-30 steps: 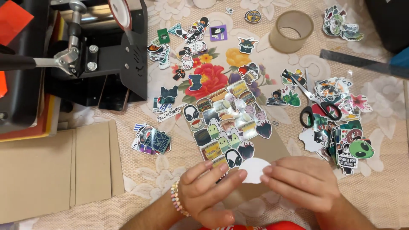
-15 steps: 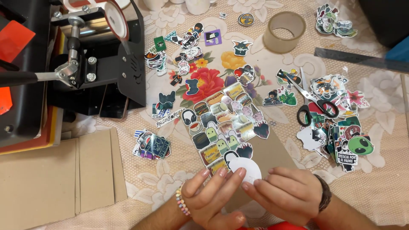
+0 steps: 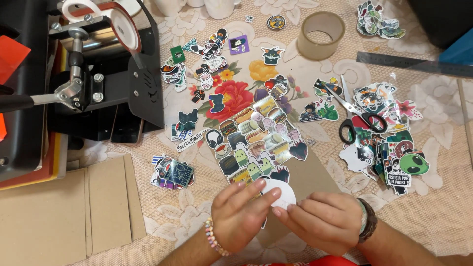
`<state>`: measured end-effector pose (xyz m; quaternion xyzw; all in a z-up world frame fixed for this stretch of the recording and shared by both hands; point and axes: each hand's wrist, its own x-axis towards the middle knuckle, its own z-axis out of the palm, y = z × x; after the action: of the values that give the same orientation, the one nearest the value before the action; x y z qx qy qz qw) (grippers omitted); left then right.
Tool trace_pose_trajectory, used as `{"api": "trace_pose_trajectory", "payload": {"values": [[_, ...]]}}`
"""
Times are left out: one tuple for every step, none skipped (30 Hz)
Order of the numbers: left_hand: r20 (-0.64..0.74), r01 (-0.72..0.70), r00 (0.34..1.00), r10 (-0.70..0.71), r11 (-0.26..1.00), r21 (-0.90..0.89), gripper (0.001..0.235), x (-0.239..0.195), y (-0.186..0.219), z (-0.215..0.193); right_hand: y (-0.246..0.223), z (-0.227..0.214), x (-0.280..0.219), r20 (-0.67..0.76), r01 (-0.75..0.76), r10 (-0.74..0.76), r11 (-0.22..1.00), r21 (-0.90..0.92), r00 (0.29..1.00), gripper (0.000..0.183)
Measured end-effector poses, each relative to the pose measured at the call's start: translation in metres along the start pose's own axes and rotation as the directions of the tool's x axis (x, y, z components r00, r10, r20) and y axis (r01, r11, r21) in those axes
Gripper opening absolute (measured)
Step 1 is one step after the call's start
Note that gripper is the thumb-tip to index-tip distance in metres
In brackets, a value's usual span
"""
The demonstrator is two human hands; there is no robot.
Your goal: Applying various stickers to a cardboard sheet and trimming them with scissors
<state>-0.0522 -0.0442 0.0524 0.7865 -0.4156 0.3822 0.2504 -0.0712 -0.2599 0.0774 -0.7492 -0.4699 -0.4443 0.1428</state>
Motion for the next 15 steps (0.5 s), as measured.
{"api": "trace_pose_trajectory", "payload": {"values": [[-0.001,-0.001,1.0,0.001,1.0,0.0,0.013,-0.001,0.001,0.003,0.002,-0.002,0.001,0.0,0.001,-0.001,1.0,-0.001,1.0,0.012],[-0.058,0.075,0.994,-0.09,0.97,-0.232,0.051,-0.001,0.002,0.006,0.005,-0.003,0.001,0.009,0.02,-0.02,1.0,0.008,1.0,0.011],[-0.093,0.129,0.977,-0.19,0.881,-0.455,0.097,-0.002,0.002,0.009,0.007,-0.005,0.002,0.018,0.039,-0.039,0.999,0.017,0.999,0.012],[-0.094,0.129,0.977,-0.191,0.882,-0.454,0.097,-0.001,0.001,0.01,0.005,-0.006,0.001,0.018,0.04,-0.041,0.999,0.018,0.999,0.012],[-0.103,0.15,0.964,-0.244,0.825,-0.545,0.102,-0.001,0.0,0.011,0.004,-0.008,0.0,0.048,-0.044,0.039,0.994,0.102,0.998,0.014],[-0.106,0.166,0.949,-0.297,0.758,-0.631,0.107,-0.001,-0.001,0.011,0.002,-0.009,0.0,0.085,-0.13,0.117,0.974,0.184,0.99,0.017],[-0.107,0.167,0.949,-0.298,0.758,-0.631,0.107,-0.002,-0.003,0.011,0.003,-0.005,-0.007,0.085,-0.129,0.115,0.974,0.185,0.99,0.017],[-0.087,0.197,0.944,-0.317,0.757,-0.623,0.105,-0.004,-0.003,0.01,0.002,-0.003,-0.015,0.066,-0.339,0.333,0.917,0.208,0.941,0.013],[-0.066,0.227,0.939,-0.337,0.755,-0.615,0.103,-0.006,-0.003,0.01,0.0,0.0,-0.022,0.054,-0.531,0.534,0.814,0.235,0.844,0.022],[-0.062,0.234,0.937,-0.343,0.751,-0.618,0.103,-0.005,-0.01,0.012,0.01,-0.001,-0.016,0.061,-0.536,0.538,0.811,0.235,0.841,0.022],[-0.006,0.28,0.937,-0.349,0.762,-0.584,0.1,-0.004,-0.016,0.014,0.019,-0.002,-0.011,0.147,-0.745,0.739,0.609,0.271,0.658,0.011],[0.052,0.324,0.933,-0.356,0.77,-0.55,0.097,-0.002,-0.022,0.017,0.028,-0.003,-0.006,0.239,-0.894,0.875,0.355,0.274,0.421,0.002],[0.057,0.329,0.931,-0.36,0.763,-0.556,0.097,-0.004,-0.023,0.018,0.031,0.001,-0.022,0.244,-0.898,0.877,0.349,0.268,0.414,0.002],[0.191,0.423,0.906,-0.379,0.767,-0.483,0.088,-0.004,-0.027,0.019,0.036,0.007,-0.037,0.39,-0.963,0.904,0.077,0.257,0.176,0.009],[0.32,0.503,0.86,-0.398,0.768,-0.396,0.081,-0.004,-0.031,0.021,0.041,0.012,-0.052,0.522,-0.959,0.85,-0.198,0.204,-0.065,0.016]]}}
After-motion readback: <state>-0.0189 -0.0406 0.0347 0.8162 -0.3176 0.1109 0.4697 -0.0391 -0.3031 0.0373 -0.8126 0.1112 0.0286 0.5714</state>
